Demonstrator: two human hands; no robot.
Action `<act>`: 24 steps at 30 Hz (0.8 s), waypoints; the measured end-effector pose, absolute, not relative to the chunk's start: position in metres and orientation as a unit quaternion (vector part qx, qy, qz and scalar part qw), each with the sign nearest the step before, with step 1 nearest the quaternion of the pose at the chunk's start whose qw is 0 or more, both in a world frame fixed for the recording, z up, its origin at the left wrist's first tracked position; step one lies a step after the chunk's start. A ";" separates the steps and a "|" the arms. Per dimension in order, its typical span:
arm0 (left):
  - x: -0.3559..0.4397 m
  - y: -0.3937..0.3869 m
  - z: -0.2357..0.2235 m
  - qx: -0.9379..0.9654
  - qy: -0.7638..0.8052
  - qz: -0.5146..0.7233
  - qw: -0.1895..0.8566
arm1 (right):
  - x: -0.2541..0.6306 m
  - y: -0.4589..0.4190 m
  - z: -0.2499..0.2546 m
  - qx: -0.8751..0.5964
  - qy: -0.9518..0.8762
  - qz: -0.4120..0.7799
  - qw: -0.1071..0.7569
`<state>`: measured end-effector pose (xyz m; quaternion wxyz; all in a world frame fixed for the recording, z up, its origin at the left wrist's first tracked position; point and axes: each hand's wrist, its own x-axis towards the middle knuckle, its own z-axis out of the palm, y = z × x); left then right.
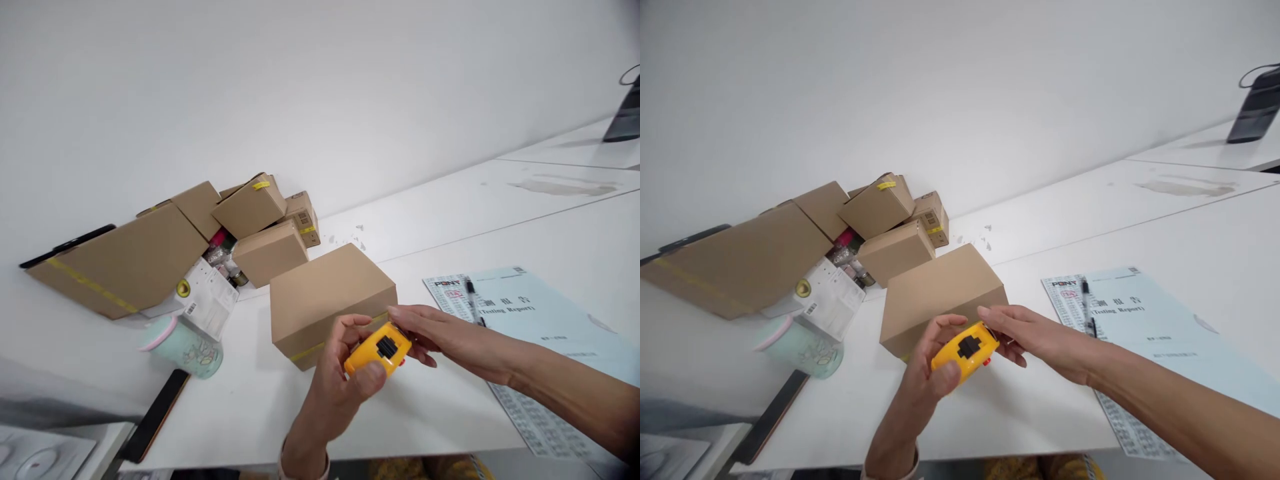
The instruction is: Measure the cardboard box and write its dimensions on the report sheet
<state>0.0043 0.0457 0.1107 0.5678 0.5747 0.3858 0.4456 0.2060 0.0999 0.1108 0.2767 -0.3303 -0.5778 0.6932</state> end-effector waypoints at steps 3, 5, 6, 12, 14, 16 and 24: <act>-0.016 0.052 0.125 0.562 0.393 0.455 0.568 | 0.189 0.115 0.124 -0.310 -0.568 0.712 0.273; -0.038 0.061 0.135 0.550 0.422 0.462 0.553 | 0.189 0.135 0.132 -0.312 -0.578 0.685 0.315; -0.052 0.066 0.140 0.547 0.445 0.464 0.536 | 0.193 0.149 0.135 -0.316 -0.588 0.661 0.343; -0.157 0.109 0.151 0.533 0.548 0.457 0.455 | 0.225 0.229 0.121 -0.385 -0.648 0.544 0.369; -0.186 0.120 0.146 0.521 0.572 0.450 0.446 | 0.227 0.244 0.108 -0.408 -0.670 0.520 0.339; -0.207 0.127 0.140 0.513 0.588 0.447 0.437 | 0.223 0.252 0.098 -0.427 -0.685 0.496 0.319; -0.233 0.127 0.134 0.523 0.591 0.416 0.451 | 0.198 0.254 0.098 -0.490 -0.724 0.400 0.276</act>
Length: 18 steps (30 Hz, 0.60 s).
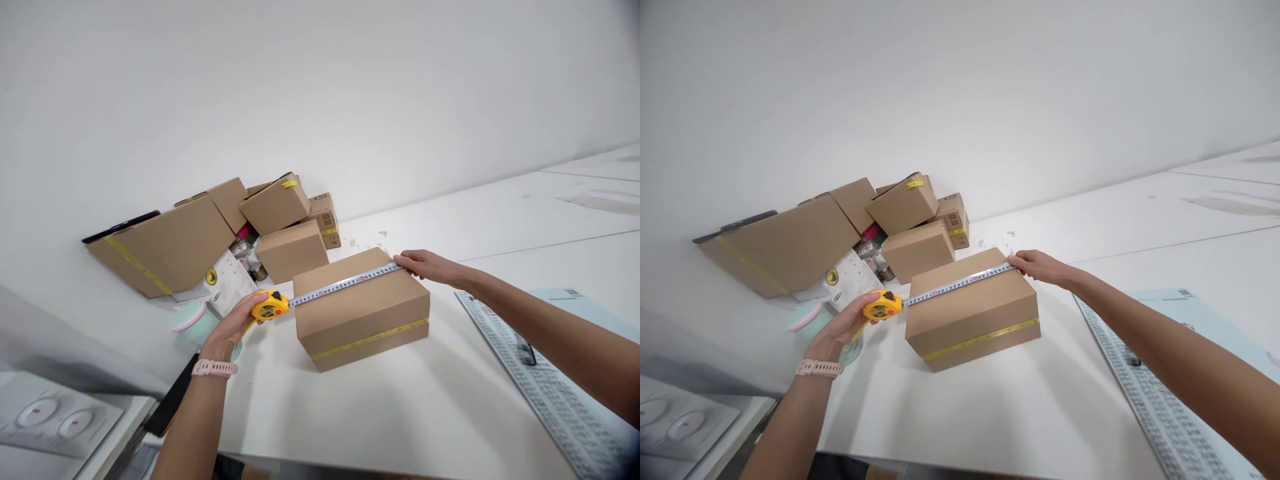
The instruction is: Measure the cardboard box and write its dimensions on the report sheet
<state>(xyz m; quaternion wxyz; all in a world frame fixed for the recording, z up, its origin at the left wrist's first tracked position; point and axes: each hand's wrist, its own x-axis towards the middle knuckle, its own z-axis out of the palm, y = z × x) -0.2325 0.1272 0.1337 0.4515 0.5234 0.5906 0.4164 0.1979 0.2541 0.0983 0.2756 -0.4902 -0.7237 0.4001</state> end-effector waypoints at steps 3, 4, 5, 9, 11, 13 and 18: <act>-0.229 0.128 0.133 0.527 0.589 0.405 0.461 | 0.195 0.259 0.094 -0.508 -0.729 0.379 0.258; -0.228 0.129 0.132 0.526 0.589 0.400 0.464 | 0.195 0.261 0.092 -0.510 -0.731 0.377 0.252; -0.228 0.130 0.131 0.525 0.591 0.397 0.466 | 0.195 0.262 0.089 -0.510 -0.733 0.378 0.245; -0.229 0.134 0.126 0.515 0.600 0.388 0.473 | 0.195 0.269 0.081 -0.520 -0.728 0.387 0.224; -0.231 0.135 0.125 0.513 0.601 0.384 0.477 | 0.195 0.272 0.078 -0.523 -0.725 0.393 0.215; -0.232 0.135 0.125 0.513 0.600 0.381 0.481 | 0.196 0.275 0.076 -0.523 -0.724 0.398 0.210; -0.230 0.137 0.123 0.514 0.599 0.382 0.481 | 0.196 0.278 0.071 -0.514 -0.732 0.398 0.205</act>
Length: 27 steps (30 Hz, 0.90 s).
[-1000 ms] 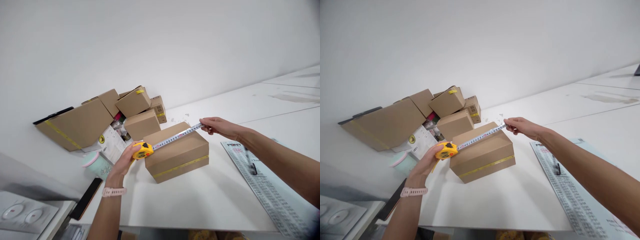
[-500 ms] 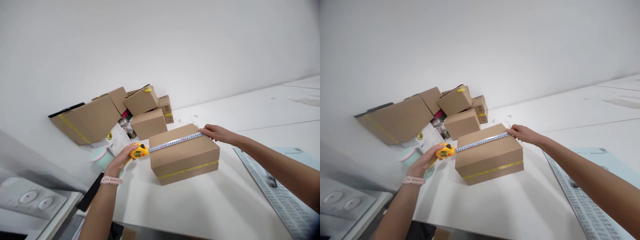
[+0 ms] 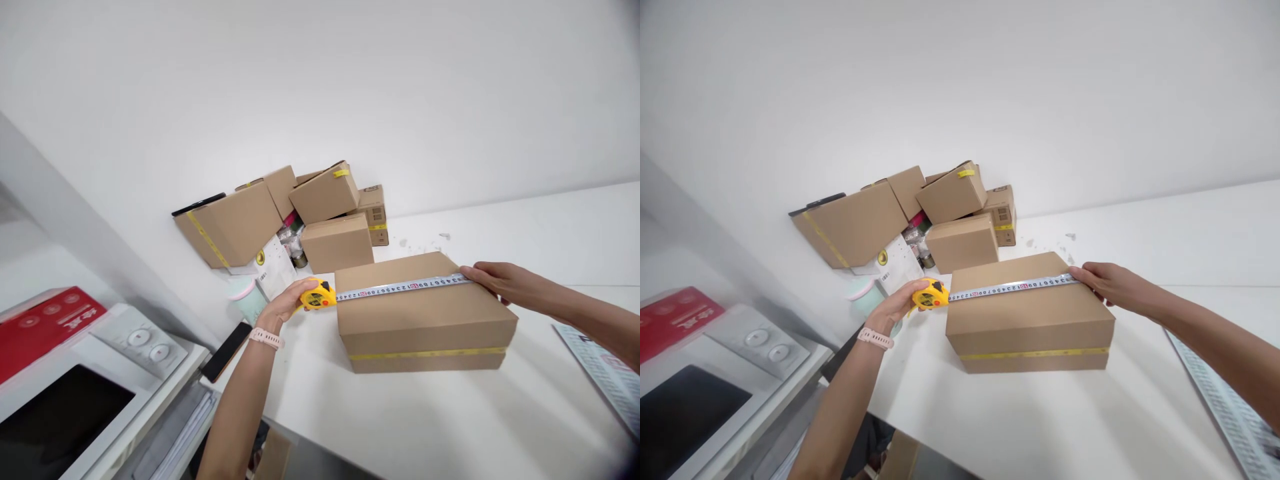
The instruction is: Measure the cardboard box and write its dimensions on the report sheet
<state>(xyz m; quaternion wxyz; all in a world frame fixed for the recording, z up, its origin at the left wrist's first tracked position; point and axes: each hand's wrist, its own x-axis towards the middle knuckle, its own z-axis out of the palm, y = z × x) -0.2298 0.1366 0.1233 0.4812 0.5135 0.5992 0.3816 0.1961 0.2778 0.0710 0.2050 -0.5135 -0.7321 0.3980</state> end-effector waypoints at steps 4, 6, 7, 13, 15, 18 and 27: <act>-0.221 0.130 0.135 0.524 0.588 0.390 0.477 | 0.192 0.273 0.083 -0.539 -0.744 0.344 0.194; -0.213 0.117 0.149 0.532 0.574 0.396 0.479 | 0.193 0.272 0.097 -0.546 -0.744 0.333 0.193; -0.207 0.108 0.156 0.535 0.565 0.398 0.485 | 0.194 0.273 0.105 -0.542 -0.744 0.336 0.200; -0.123 0.040 0.143 0.488 0.497 0.340 0.632 | 0.184 0.284 0.150 -0.472 -0.782 0.306 0.268; -0.080 0.027 0.116 0.412 0.450 0.368 0.702 | 0.166 0.286 0.155 -0.442 -0.812 0.290 0.248; -0.021 0.023 0.083 0.338 0.420 0.472 0.697 | 0.132 0.295 0.151 -0.428 -0.837 0.267 0.214; 0.035 0.047 0.093 0.283 0.432 0.551 0.655 | 0.087 0.331 0.116 -0.410 -0.841 0.275 0.220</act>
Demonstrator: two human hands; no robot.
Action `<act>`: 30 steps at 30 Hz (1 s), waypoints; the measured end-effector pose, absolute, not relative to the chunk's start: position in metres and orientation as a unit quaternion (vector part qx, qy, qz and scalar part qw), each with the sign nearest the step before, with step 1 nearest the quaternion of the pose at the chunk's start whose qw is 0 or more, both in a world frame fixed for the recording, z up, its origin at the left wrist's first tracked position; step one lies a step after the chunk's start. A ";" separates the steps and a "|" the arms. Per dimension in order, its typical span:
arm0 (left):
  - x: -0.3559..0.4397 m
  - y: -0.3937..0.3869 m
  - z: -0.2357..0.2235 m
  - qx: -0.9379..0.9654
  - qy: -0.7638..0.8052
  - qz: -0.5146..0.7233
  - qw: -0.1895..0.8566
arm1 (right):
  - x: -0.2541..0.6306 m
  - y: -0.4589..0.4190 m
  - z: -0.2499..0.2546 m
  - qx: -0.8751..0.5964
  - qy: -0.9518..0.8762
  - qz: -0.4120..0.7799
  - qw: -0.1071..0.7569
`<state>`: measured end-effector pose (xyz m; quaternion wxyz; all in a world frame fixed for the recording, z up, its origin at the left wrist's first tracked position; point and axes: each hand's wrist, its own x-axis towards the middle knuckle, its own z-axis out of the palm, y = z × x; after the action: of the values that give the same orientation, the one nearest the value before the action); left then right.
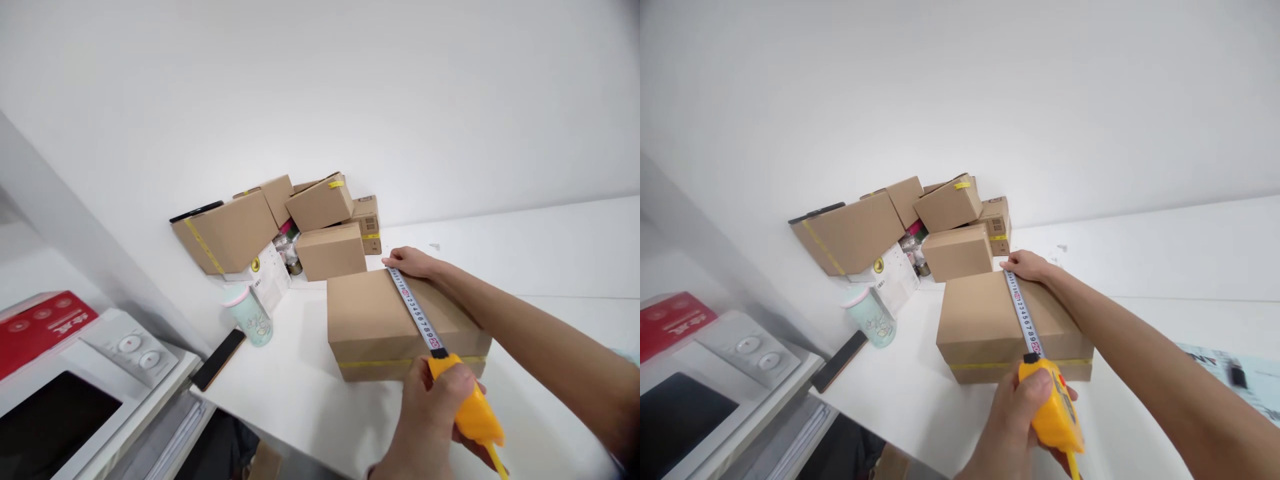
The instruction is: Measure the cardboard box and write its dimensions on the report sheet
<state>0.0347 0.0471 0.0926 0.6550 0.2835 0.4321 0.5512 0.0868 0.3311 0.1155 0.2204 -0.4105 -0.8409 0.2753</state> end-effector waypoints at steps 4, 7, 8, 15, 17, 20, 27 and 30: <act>0.037 0.043 0.083 0.274 0.413 0.550 0.672 | 0.088 0.330 0.110 -0.387 -0.842 0.306 0.218; 0.040 0.039 0.082 0.258 0.410 0.550 0.680 | 0.091 0.329 0.110 -0.367 -0.842 0.330 0.218; 0.041 0.038 0.083 0.253 0.412 0.549 0.682 | 0.091 0.329 0.110 -0.365 -0.841 0.335 0.219; 0.043 0.044 0.078 0.266 0.418 0.551 0.672 | 0.088 0.325 0.112 -0.377 -0.822 0.351 0.242; 0.035 0.039 0.071 0.279 0.414 0.556 0.665 | 0.094 0.324 0.117 -0.380 -0.804 0.365 0.276; 0.005 0.016 0.062 0.295 0.422 0.597 0.615 | 0.122 0.320 0.122 -0.401 -0.714 0.406 0.406; -0.076 -0.022 0.039 0.344 0.547 0.677 0.352 | 0.216 0.263 0.072 -0.521 -0.640 0.433 0.362; -0.082 -0.011 0.027 0.318 0.563 0.687 0.331 | 0.228 0.228 0.049 -0.482 -0.666 0.470 0.321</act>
<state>-0.0818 -0.0106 0.0270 0.3306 0.3183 0.5631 0.6872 0.2281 0.2278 0.0494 0.3206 -0.4815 -0.6665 0.4703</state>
